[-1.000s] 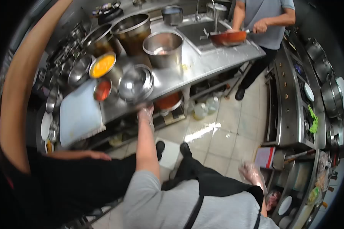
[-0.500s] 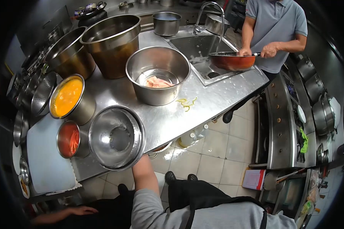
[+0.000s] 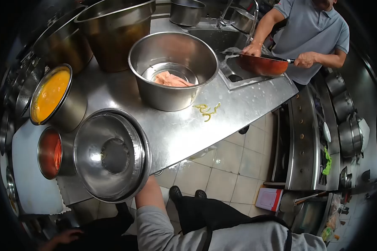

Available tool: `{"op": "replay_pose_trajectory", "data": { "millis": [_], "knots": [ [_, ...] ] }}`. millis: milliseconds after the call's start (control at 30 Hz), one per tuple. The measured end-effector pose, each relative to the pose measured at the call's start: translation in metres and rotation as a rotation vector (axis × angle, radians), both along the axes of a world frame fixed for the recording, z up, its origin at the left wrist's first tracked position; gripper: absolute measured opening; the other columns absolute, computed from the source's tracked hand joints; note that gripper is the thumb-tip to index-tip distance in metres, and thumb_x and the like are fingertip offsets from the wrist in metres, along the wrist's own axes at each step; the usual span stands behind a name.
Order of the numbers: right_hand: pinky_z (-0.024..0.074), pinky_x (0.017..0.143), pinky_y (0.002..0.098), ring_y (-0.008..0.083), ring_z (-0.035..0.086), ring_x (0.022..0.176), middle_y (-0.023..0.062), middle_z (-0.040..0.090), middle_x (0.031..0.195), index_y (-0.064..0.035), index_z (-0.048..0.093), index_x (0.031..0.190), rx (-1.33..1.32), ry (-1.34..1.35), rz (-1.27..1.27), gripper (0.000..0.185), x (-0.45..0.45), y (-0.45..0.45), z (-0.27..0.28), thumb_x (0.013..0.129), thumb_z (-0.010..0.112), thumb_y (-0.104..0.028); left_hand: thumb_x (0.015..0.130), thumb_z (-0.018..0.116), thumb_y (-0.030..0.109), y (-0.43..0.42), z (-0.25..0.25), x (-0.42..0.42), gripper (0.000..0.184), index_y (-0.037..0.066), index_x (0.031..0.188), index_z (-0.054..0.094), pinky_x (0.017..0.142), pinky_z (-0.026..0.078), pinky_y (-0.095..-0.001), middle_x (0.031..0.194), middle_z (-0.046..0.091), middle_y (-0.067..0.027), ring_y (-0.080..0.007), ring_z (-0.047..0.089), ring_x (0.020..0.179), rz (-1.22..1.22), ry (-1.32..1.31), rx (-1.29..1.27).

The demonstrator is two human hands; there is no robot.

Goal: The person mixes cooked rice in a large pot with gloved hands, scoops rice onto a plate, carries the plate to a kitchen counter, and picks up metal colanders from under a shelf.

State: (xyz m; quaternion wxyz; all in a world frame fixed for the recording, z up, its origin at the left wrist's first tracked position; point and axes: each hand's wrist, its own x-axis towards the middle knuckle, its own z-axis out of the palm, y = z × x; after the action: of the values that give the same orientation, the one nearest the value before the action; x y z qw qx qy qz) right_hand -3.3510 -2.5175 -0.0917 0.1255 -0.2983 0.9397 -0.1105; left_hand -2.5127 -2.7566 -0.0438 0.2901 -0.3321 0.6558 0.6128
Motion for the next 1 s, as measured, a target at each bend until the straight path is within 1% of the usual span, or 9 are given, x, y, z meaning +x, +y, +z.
{"op": "replay_pose_trajectory", "data": {
  "millis": [133,233,333,400,500,667,800,900,1000],
  "knots": [
    [0.0453,0.072,0.0431,0.0354,0.056,0.086,0.0188,0.059,0.089,-0.007,0.059,0.089,-0.017,0.014,0.003,0.028,-0.008,-0.014,0.0,0.078,0.053,-0.032,0.083,0.055,0.021,0.006,0.018,0.002,0.036,0.01,0.117,0.049,0.089,0.04,-0.0358,0.114,0.053,-0.0098,-0.0223,0.051,0.104,-0.05,0.158,-0.207],
    [0.0453,0.072,0.0431,0.0354,0.056,0.086,0.0187,0.059,0.089,-0.0071,0.059,0.089,-0.022,0.027,0.01,0.028,-0.014,-0.02,-0.004,0.078,0.053,-0.032,0.082,0.055,0.019,0.021,0.025,0.022,0.033,0.006,0.112,0.051,0.086,0.041,-0.0373,0.11,0.054,-0.0107,-0.0235,0.052,0.101,0.058,-0.085,-0.149],
    [0.0453,0.072,0.043,0.0353,0.056,0.086,0.0186,0.059,0.089,-0.0072,0.059,0.089,-0.028,0.033,0.012,0.027,-0.014,-0.024,-0.008,0.078,0.053,-0.031,0.081,0.055,0.018,0.022,0.015,0.024,0.031,0.004,0.108,0.053,0.084,0.042,-0.0383,0.107,0.055,-0.0114,-0.0243,0.052,0.1,0.134,-0.288,-0.094],
    [0.0453,0.072,0.043,0.0353,0.056,0.086,0.0185,0.059,0.089,-0.0073,0.059,0.089,-0.033,0.036,0.015,0.027,-0.017,-0.027,-0.01,0.078,0.053,-0.031,0.081,0.055,0.018,0.023,-0.002,-0.012,0.031,0.003,0.108,0.053,0.084,0.042,-0.0383,0.107,0.055,-0.0115,-0.0244,0.052,0.1,0.192,-0.29,-0.135],
    [0.0453,0.072,0.043,0.0353,0.056,0.086,0.0185,0.059,0.089,-0.0074,0.059,0.089,-0.04,0.043,0.018,0.027,-0.02,-0.033,-0.012,0.078,0.053,-0.031,0.081,0.055,0.018,0.017,-0.035,-0.08,0.03,0.003,0.108,0.053,0.083,0.043,-0.0384,0.107,0.055,-0.0117,-0.0245,0.053,0.099,0.323,-0.226,-0.253],
    [0.0454,0.072,0.0429,0.0352,0.056,0.086,0.0183,0.06,0.089,-0.0076,0.06,0.089,-0.054,0.049,0.03,0.027,-0.026,-0.043,-0.015,0.077,0.053,-0.031,0.081,0.055,0.017,0.001,-0.116,-0.236,0.03,0.002,0.107,0.053,0.082,0.043,-0.0386,0.106,0.055,-0.0121,-0.0246,0.053,0.099,0.657,-0.029,-0.409],
    [0.0454,0.072,0.0429,0.0351,0.056,0.085,0.0182,0.06,0.089,-0.0077,0.06,0.089,-0.056,0.052,0.039,0.026,-0.032,-0.048,-0.017,0.077,0.053,-0.03,0.081,0.054,0.017,-0.019,-0.181,-0.343,0.03,0.002,0.107,0.053,0.082,0.043,-0.0387,0.106,0.055,-0.0123,-0.0248,0.053,0.099,0.93,0.06,-0.408],
    [0.0454,0.072,0.0429,0.0351,0.056,0.085,0.0181,0.06,0.089,-0.0079,0.06,0.089,-0.057,0.058,0.048,0.026,-0.035,-0.051,-0.018,0.077,0.053,-0.03,0.081,0.054,0.017,-0.03,-0.211,-0.39,0.03,0.001,0.107,0.052,0.081,0.044,-0.0388,0.106,0.055,-0.0125,-0.0249,0.053,0.098,1.087,0.048,-0.377],
    [0.0454,0.072,0.0428,0.035,0.056,0.085,0.0181,0.06,0.089,-0.008,0.06,0.089,-0.059,0.06,0.052,0.026,-0.039,-0.055,-0.019,0.077,0.053,-0.03,0.081,0.054,0.016,-0.038,-0.226,-0.413,0.03,0.001,0.106,0.052,0.08,0.044,-0.039,0.106,0.055,-0.0127,-0.025,0.053,0.098,1.198,0.033,-0.357]
  ]
}}
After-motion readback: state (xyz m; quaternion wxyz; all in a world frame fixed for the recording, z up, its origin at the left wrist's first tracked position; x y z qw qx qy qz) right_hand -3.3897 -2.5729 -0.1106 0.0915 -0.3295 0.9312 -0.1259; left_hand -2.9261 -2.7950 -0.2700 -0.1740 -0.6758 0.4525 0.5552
